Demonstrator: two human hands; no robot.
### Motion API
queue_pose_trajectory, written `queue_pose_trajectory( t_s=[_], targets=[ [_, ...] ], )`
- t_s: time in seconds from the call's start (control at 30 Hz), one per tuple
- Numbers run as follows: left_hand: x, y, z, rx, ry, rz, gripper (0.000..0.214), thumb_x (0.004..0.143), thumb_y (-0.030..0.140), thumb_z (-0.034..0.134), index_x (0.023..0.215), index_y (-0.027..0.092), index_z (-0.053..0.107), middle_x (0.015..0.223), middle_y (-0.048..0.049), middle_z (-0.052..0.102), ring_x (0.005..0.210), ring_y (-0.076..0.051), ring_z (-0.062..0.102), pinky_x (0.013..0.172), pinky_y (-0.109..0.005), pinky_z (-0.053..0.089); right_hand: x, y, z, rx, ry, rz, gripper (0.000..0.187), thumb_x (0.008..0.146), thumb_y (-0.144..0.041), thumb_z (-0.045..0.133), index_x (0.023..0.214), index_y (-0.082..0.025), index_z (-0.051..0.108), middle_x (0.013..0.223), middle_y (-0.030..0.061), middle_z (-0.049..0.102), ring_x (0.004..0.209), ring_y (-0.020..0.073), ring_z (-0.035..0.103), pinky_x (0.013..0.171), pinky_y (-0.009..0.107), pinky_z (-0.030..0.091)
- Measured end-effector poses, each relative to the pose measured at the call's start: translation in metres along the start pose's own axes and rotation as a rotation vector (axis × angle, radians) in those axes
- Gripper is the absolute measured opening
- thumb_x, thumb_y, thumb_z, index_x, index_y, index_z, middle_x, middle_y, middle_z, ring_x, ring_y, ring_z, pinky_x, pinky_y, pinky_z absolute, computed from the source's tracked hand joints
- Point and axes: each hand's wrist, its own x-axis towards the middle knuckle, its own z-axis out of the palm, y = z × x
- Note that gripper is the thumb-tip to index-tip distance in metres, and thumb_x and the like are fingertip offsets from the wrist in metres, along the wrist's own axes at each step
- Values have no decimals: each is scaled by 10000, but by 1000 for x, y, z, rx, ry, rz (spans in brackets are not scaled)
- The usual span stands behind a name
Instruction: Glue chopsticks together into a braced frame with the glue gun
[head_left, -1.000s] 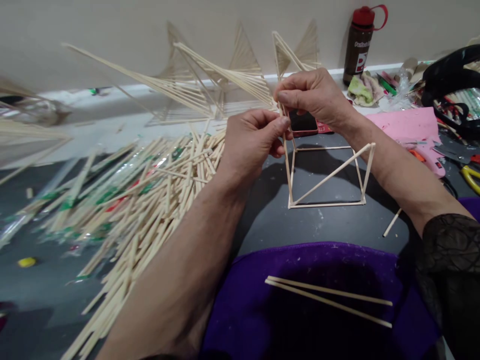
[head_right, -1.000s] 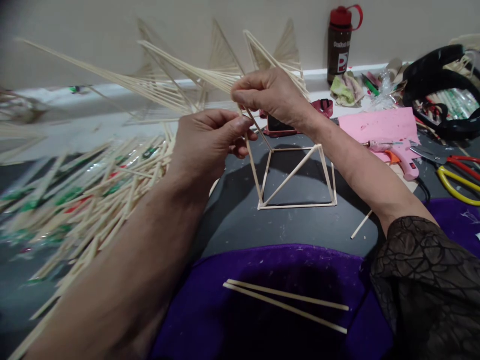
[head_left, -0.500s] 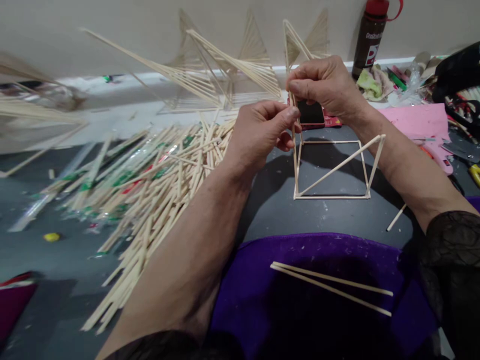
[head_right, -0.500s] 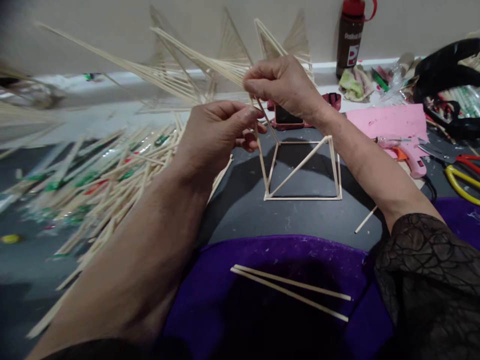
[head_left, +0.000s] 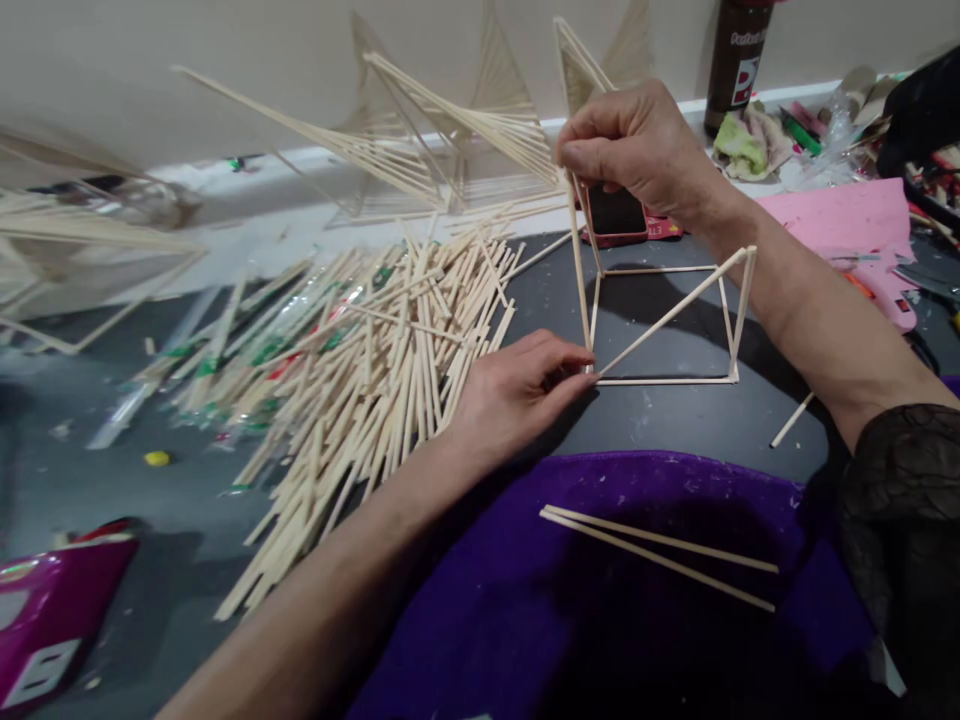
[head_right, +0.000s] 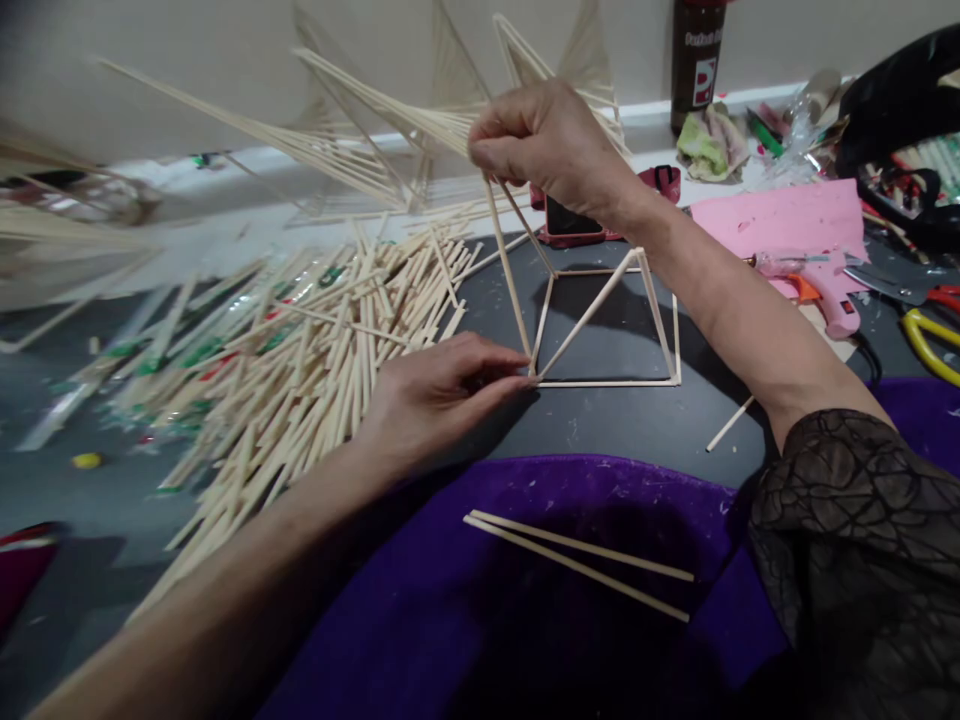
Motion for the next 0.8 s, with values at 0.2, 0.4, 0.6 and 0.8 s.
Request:
queue_pose_trajectory(
  t_s=[0.2, 0.4, 0.6, 0.8],
  targets=[
    [-17, -12, 13, 94, -32, 62, 207, 1001, 339, 648, 1046, 249, 830, 935, -46, 808, 781, -178, 752, 717, -290, 604, -1, -7, 0, 5, -10, 35, 194, 784, -83, 636, 665, -180, 754, 503, -142, 580, 500, -14, 448, 486, 152, 334],
    [-24, -17, 21, 96, 44, 116, 203, 1032, 313, 641, 1051, 249, 832, 860, -33, 781, 720, -158, 737, 665, -269, 593, -3, -11, 0, -2, -18, 47, 181, 765, -116, 639, 662, -196, 764, 507, -137, 598, 487, -8, 453, 467, 155, 328],
    [-24, -16, 26, 124, 100, 160, 204, 1039, 294, 645, 997, 208, 825, 822, -29, 784, 707, -154, 751, 639, -253, 590, 1, -1, 0, 17, -18, 26, 142, 707, -215, 635, 658, -234, 768, 519, -126, 621, 494, 6, 502, 479, 195, 349],
    [-23, -14, 24, 122, 67, 99, 175, 1019, 261, 660, 1005, 238, 833, 878, -21, 802, 761, -162, 770, 700, -265, 622, 4, 4, 0, 32, -55, -43, 134, 699, -277, 635, 642, -244, 752, 538, -123, 637, 525, 13, 550, 493, 214, 356]
  ],
)
